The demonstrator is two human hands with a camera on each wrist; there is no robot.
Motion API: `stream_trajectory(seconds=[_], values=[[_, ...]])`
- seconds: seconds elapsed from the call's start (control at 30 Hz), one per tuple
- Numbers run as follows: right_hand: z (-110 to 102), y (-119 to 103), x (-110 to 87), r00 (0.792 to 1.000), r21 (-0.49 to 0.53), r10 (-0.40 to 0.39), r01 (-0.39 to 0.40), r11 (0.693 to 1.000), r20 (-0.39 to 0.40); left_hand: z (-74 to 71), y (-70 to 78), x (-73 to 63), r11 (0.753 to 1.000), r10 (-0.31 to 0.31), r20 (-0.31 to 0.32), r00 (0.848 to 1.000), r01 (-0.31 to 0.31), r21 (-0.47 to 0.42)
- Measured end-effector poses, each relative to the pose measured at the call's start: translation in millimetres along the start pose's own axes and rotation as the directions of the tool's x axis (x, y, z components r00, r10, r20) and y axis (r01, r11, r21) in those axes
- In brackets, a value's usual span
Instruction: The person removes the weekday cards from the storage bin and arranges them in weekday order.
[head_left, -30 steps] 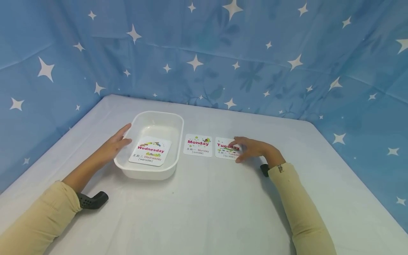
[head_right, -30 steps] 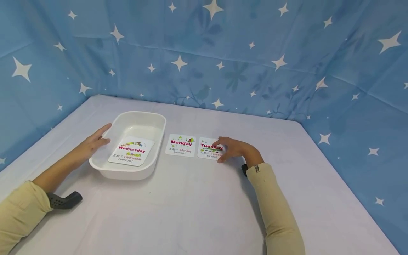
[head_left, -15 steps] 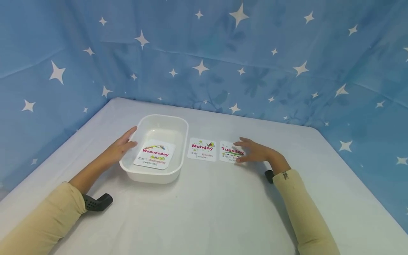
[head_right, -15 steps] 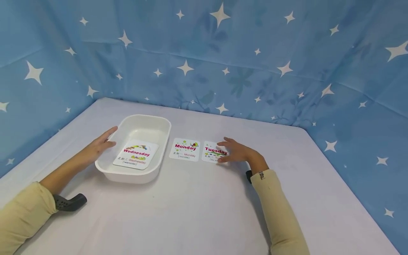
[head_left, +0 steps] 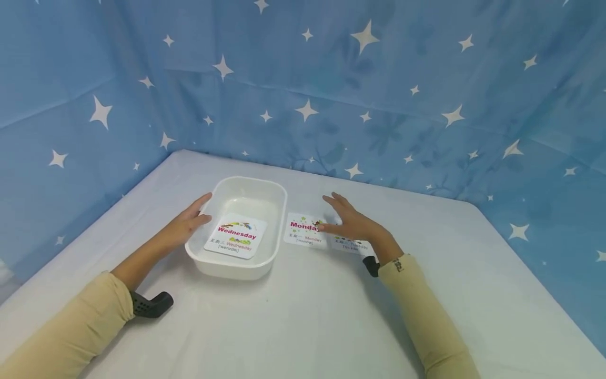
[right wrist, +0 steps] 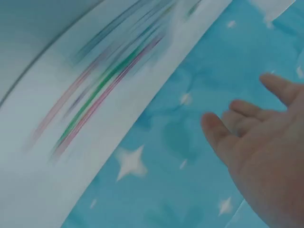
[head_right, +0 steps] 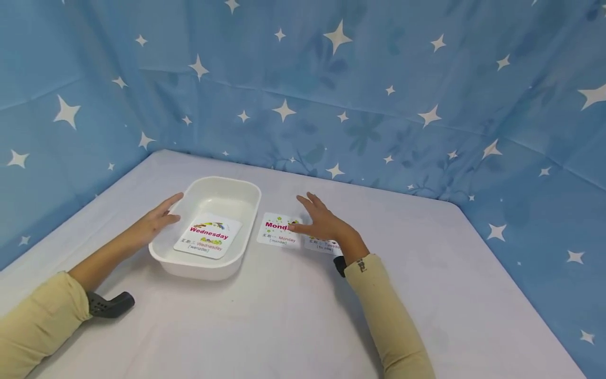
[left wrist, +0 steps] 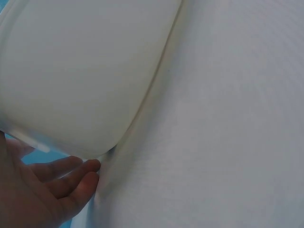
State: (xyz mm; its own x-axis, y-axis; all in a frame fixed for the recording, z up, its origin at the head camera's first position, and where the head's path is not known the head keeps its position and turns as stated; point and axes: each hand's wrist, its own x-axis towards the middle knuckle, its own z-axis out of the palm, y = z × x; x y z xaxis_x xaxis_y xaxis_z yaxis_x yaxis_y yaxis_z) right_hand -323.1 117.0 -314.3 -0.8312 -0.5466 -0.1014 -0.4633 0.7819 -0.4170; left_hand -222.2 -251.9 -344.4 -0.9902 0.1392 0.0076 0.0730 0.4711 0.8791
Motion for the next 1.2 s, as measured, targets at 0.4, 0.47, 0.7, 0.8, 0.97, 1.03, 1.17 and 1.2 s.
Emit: stream_trajectory(seconds=[0.4,0.47,0.7,0.8,0.97,1.03,1.17,1.2], values=[[28,-102,52.9,0.99,0.028,-0.139,0.138,0.99,0.028,3.7,0.1,-2.5,1.0,0.004,-0.022,1.0,-0.004,0.014],[34,-114,56.8,0.986,0.009,-0.156,0.156,0.988,0.06,3.6,0.5,-2.9,1.0,0.007,-0.021,1.0,-0.007,0.014],[53,-143,64.5,0.979,-0.102,-0.139,0.155,0.983,0.149,0.6,-0.3,-1.7,1.0,0.025,-0.014,1.0,-0.025,0.005],[60,-153,63.3,0.972,-0.18,-0.09,0.131,0.975,0.216,0.2,-0.1,-1.9,0.999,0.039,-0.017,0.999,-0.039,0.015],[71,-160,60.1,0.963,-0.381,0.043,0.064,0.922,0.266,0.9,0.1,-3.1,1.0,0.03,-0.016,0.999,-0.03,0.008],[73,-161,59.9,0.962,-0.428,0.074,0.047,0.903,0.262,1.6,0.3,-3.3,1.0,0.026,-0.018,1.0,-0.025,0.014],[74,-161,60.6,0.961,-0.447,0.092,0.037,0.894,0.262,2.8,1.6,-3.7,0.999,0.029,-0.012,1.0,-0.028,0.015],[74,-161,60.8,0.961,-0.449,0.088,0.041,0.892,0.263,2.7,1.7,-3.7,1.0,0.028,-0.011,1.0,-0.028,0.013]])
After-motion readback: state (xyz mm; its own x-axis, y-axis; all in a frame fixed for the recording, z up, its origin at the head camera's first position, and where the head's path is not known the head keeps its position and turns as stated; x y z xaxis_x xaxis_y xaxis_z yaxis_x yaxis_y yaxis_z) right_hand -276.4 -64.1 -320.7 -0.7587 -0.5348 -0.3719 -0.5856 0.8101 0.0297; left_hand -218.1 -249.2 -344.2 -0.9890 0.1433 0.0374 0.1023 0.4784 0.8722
